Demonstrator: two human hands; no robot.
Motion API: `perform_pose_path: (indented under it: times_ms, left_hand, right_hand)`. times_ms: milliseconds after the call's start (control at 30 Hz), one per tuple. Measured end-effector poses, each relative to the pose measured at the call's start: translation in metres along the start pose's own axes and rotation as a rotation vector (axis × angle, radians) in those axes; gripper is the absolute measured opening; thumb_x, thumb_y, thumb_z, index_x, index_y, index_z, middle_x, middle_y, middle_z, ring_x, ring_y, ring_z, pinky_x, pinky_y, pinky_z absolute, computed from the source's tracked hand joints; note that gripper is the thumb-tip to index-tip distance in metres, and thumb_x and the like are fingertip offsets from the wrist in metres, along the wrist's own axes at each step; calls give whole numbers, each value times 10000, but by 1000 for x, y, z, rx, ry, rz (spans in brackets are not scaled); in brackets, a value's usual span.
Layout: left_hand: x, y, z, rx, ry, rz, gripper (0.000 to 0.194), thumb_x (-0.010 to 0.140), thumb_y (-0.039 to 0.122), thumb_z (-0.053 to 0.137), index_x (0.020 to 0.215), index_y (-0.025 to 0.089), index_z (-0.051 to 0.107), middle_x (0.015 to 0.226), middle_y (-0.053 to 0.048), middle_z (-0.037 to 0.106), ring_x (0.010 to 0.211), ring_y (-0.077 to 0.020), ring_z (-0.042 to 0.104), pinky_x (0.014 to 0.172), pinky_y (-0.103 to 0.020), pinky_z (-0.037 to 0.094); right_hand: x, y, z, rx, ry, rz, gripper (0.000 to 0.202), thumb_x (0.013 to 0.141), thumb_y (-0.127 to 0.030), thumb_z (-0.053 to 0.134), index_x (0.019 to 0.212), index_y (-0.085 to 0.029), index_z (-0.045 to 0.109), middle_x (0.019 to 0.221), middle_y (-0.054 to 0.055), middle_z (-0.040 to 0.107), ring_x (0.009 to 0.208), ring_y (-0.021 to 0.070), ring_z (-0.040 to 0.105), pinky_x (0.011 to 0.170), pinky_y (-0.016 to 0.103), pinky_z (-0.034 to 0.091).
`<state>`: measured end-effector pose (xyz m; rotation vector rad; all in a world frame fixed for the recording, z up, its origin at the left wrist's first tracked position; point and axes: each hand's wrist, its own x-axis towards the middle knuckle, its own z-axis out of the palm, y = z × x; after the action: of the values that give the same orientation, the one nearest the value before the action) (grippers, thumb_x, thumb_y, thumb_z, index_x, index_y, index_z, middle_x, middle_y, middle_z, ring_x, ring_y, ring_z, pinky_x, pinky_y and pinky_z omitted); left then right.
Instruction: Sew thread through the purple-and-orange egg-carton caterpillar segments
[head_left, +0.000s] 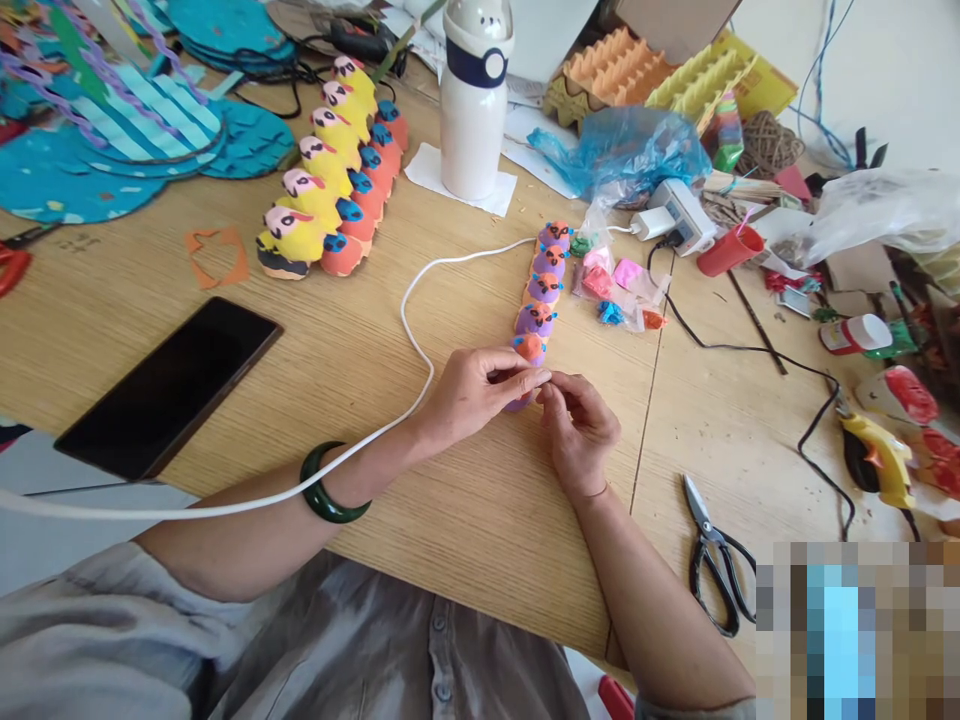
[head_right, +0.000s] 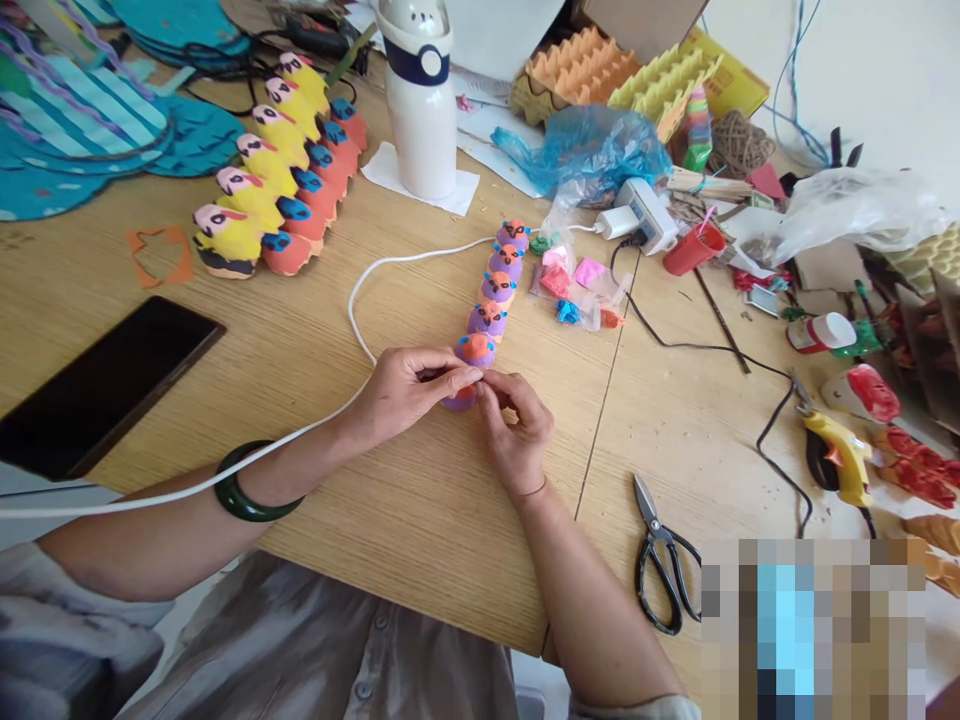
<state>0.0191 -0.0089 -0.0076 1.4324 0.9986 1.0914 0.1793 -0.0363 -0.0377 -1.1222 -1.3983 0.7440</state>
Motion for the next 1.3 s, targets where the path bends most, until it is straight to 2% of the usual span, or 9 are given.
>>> perform_pose_path:
  times_ms: [133,267,400,500,633,800,967,1167,1300]
  left_hand:
    - [0,5,-1,91,25,41,373,966,422,645,747,138,749,663,-9,663,624,-102,592,569,-201,458]
    - [1,6,-2,132,49,104,381,986,410,620,753,141,756,662,-8,679,618,-97,578,607,-213,457]
    - [1,2,-2,154,53,126,327,970,376,645,763,145,750,758,-30,724,683,-115,608,637,-228,462]
    - [2,0,-1,145,68,137,215,944,325,681,870,149,780,839,-45,751,722,-124,617,649,-232,465]
    - [2,0,0,159,48,168,162,937,247,678,975,155,806,853,-42,744,674,-103,568,614,-225,437]
    - [1,1,0,193,19,190,190,897,204,717,1063,174,804,819,-19,699,640,-94,529,585,-213,430]
    - [-1,4,1,229,-5,237,106,901,199,732,978,177,803,806,-13,706,640,-94,542,614,-215,452]
    - [-2,4,1,232,51,285,68,909,172,727,923,168,793,829,-21,744,660,-96,585,625,-220,455]
    - [-2,3,1,243,62,306,86,899,151,729,947,161,800,815,-17,730,654,-90,573,616,-213,449]
  right_hand:
    - [3,-4,1,66,62,117,216,952,-425,669,872,-228,708,708,-22,659,524,93,518,512,262,447]
    - [7,-7,1,134,100,189,370,977,-461,627,706,-209,631,585,-45,569,470,77,469,485,245,408]
    - [8,-5,1,195,100,226,300,936,-476,685,791,-217,649,659,-39,609,491,79,488,481,241,406]
    - [6,-3,0,186,85,262,376,957,-484,655,704,-210,610,579,-50,550,453,74,445,442,233,354]
    - [5,-2,-1,216,78,254,292,930,-477,696,803,-217,658,606,-53,569,468,78,466,441,228,359]
    - [6,-6,-1,179,40,243,394,940,-502,672,683,-208,618,551,-54,531,453,76,432,451,236,354]
    - [6,-7,-1,151,5,222,437,933,-528,669,643,-211,590,546,-47,528,488,88,439,488,245,380]
    - [6,-4,-3,184,-69,237,442,972,-557,591,694,-216,644,590,-30,577,501,97,494,500,251,429]
    - [7,-5,0,218,-30,250,366,912,-523,699,723,-213,657,601,-41,586,483,83,484,462,231,406]
